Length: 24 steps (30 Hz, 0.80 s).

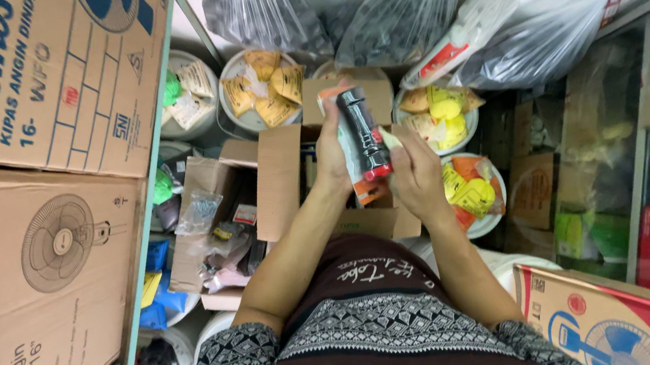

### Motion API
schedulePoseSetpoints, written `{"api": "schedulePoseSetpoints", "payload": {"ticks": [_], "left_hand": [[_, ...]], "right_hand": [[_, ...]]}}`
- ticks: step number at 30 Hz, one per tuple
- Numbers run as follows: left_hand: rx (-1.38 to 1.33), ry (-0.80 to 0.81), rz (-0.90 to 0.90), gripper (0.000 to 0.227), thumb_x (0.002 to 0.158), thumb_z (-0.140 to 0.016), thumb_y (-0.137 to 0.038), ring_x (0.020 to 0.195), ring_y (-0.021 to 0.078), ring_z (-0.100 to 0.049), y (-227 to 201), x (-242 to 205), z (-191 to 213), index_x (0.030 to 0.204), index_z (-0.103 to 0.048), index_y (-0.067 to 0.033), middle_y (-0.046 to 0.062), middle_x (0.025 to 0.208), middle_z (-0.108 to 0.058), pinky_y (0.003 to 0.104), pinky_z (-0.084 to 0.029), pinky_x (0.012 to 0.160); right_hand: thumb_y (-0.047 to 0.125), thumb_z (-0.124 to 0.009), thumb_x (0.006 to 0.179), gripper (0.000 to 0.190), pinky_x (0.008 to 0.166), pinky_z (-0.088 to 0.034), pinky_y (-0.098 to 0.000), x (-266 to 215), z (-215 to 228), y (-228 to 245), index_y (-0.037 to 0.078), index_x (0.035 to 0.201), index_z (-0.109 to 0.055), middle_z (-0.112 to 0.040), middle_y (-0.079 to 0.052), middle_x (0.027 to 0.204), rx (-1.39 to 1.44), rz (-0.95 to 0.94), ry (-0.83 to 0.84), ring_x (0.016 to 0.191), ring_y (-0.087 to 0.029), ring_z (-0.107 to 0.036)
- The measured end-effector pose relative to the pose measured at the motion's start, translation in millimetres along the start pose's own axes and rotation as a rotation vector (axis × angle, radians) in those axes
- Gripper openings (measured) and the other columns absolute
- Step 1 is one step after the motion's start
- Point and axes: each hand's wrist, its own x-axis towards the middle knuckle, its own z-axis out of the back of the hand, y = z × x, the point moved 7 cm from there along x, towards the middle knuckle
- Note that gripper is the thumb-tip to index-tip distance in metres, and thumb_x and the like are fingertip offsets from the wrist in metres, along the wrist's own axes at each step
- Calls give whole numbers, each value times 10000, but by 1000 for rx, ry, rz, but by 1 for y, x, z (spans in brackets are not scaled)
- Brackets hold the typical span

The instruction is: The person wipes a packaged lock and a flashlight with a cloth, moving the items between a wire mesh display wall and a cardboard box.

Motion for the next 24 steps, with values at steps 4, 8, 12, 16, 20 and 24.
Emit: {"api": "schedulePoseSetpoints", "payload": {"ticks": [4,8,12,16,20,24], "left_hand": [[-85,-93,124,652,1030,-419,-604,780,265,-689,8,11,19,1121,-630,6,134,848,-685,459,-595,746],[-29,-110,200,529,1018,-398,-461,824,286,-694,28,17,29,1069,-648,2,160,896,-711,439,-578,792],[-69,-139,359,455,1040,-420,-400,869,299,-697,45,27,41,1054,-640,-2,159,943,-712,440,-575,855],[95,-184,463,395,1004,-410,-351,899,304,-691,53,26,40,1018,-653,-40,152,951,-725,472,-547,917],[174,-3,232,533,1069,-387,-492,1123,287,-634,59,16,14,1236,-558,-16,170,1180,-662,446,-455,1054],[1101,-23,-436,754,1110,-400,-513,1436,459,-352,31,-18,-10,1572,-237,59,318,1572,-322,507,-299,1202]], "right_hand": [[219,-568,1035,337,999,-491,-366,-8,8,-34,8,1285,-650,-614,-199,1216,298,-158,-26,1083,-255,-572],[261,-734,901,672,1144,-421,-406,0,23,8,39,1471,-458,-473,-176,1546,317,133,129,1418,-269,-482],[446,-869,734,998,1191,-358,-480,12,36,41,-2,1498,-407,-440,-203,1553,184,411,256,1464,-327,-427],[310,-883,835,738,1141,-519,-400,15,33,39,51,1446,-560,-627,-150,1442,-44,317,14,1329,-304,-639],[240,-797,858,594,1003,-544,-323,11,42,34,14,1367,-587,-671,-123,1243,23,184,-274,1109,-219,-677],[206,-706,951,474,1033,-502,-313,16,51,12,-30,1335,-557,-642,-119,1322,317,73,-422,1150,-153,-617]]}}
